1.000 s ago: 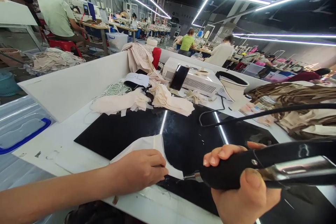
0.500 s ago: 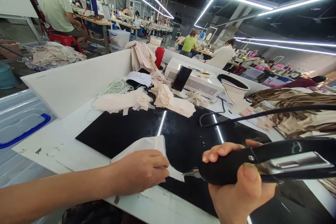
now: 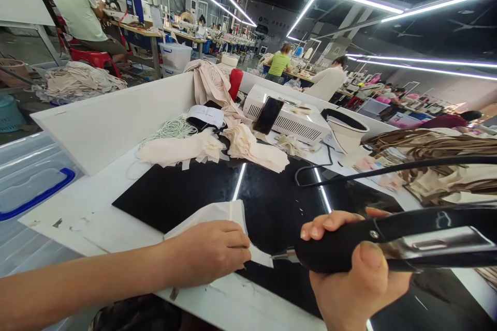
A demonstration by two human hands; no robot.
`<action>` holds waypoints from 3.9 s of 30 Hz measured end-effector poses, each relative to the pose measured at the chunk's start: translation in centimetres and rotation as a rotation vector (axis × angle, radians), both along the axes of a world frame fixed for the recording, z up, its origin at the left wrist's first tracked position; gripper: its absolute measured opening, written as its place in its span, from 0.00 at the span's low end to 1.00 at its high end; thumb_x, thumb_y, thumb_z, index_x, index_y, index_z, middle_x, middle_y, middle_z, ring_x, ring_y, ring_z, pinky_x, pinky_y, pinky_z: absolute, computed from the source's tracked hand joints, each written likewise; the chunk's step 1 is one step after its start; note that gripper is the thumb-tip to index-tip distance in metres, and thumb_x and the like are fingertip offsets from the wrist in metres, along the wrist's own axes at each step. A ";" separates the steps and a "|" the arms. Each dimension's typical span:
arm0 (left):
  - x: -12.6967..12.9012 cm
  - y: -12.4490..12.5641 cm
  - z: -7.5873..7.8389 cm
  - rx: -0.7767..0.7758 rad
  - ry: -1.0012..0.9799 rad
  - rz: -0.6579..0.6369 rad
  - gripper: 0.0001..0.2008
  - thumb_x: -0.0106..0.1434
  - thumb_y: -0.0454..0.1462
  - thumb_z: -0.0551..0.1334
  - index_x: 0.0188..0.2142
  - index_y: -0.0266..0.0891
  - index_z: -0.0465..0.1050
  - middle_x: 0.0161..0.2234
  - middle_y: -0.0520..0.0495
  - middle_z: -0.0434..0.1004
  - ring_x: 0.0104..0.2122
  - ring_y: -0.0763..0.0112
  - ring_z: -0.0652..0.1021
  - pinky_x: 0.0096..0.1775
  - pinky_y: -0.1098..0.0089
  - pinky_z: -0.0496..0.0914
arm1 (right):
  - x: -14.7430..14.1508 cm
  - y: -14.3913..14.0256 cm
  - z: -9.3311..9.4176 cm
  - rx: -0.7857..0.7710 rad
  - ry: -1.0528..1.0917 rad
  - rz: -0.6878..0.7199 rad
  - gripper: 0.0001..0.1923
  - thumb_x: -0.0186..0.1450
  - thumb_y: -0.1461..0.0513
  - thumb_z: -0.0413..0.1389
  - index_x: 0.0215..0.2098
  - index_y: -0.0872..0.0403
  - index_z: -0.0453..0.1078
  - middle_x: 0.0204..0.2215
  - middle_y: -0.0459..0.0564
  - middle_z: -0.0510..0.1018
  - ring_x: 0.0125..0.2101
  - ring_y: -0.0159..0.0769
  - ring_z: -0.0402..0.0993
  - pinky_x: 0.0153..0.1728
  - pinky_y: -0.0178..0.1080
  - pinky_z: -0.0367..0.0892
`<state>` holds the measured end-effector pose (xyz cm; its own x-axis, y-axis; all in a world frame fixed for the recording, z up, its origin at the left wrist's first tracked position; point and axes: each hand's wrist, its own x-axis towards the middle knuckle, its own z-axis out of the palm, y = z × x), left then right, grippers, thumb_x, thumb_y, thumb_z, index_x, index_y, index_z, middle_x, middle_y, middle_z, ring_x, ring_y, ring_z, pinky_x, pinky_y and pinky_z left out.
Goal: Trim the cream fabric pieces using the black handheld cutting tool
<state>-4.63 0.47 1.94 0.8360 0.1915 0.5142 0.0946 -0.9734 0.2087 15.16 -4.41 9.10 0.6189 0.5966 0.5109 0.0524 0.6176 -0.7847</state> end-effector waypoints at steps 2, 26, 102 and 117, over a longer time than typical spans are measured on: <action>-0.1 0.0 0.0 0.005 0.010 -0.004 0.06 0.76 0.30 0.58 0.43 0.35 0.75 0.39 0.45 0.79 0.42 0.67 0.78 0.51 0.69 0.74 | 0.0 0.0 -0.1 -0.005 0.000 0.003 0.20 0.57 0.56 0.68 0.45 0.50 0.69 0.22 0.39 0.77 0.18 0.34 0.71 0.17 0.39 0.72; -0.2 0.1 -0.3 0.027 0.046 -0.017 0.09 0.75 0.26 0.56 0.45 0.34 0.75 0.40 0.44 0.79 0.42 0.65 0.78 0.51 0.68 0.73 | -2.0 1.0 -0.2 0.017 0.047 0.088 0.18 0.60 0.58 0.66 0.46 0.49 0.69 0.24 0.39 0.78 0.19 0.33 0.72 0.18 0.38 0.73; 0.2 4.5 6.0 -0.308 0.412 0.078 0.10 0.71 0.31 0.67 0.50 0.39 0.75 0.51 0.44 0.77 0.50 0.60 0.78 0.52 0.64 0.71 | 0.6 3.7 -1.6 0.079 -0.006 0.101 0.12 0.67 0.56 0.66 0.40 0.47 0.66 0.28 0.39 0.77 0.22 0.30 0.74 0.24 0.36 0.74; 3.1 9.1 5.0 -0.373 0.583 -0.331 0.25 0.71 0.48 0.68 0.64 0.43 0.74 0.62 0.43 0.76 0.69 0.53 0.65 0.71 0.56 0.57 | 0.0 3.3 -1.6 0.004 0.019 0.078 0.12 0.65 0.55 0.66 0.39 0.47 0.67 0.29 0.39 0.74 0.25 0.31 0.71 0.27 0.37 0.72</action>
<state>-1.49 9.54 6.98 0.9961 -0.0422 -0.0771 0.0056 -0.8452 0.5344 15.15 -1.13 7.49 0.5807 0.6411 0.5019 -0.0108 0.6225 -0.7826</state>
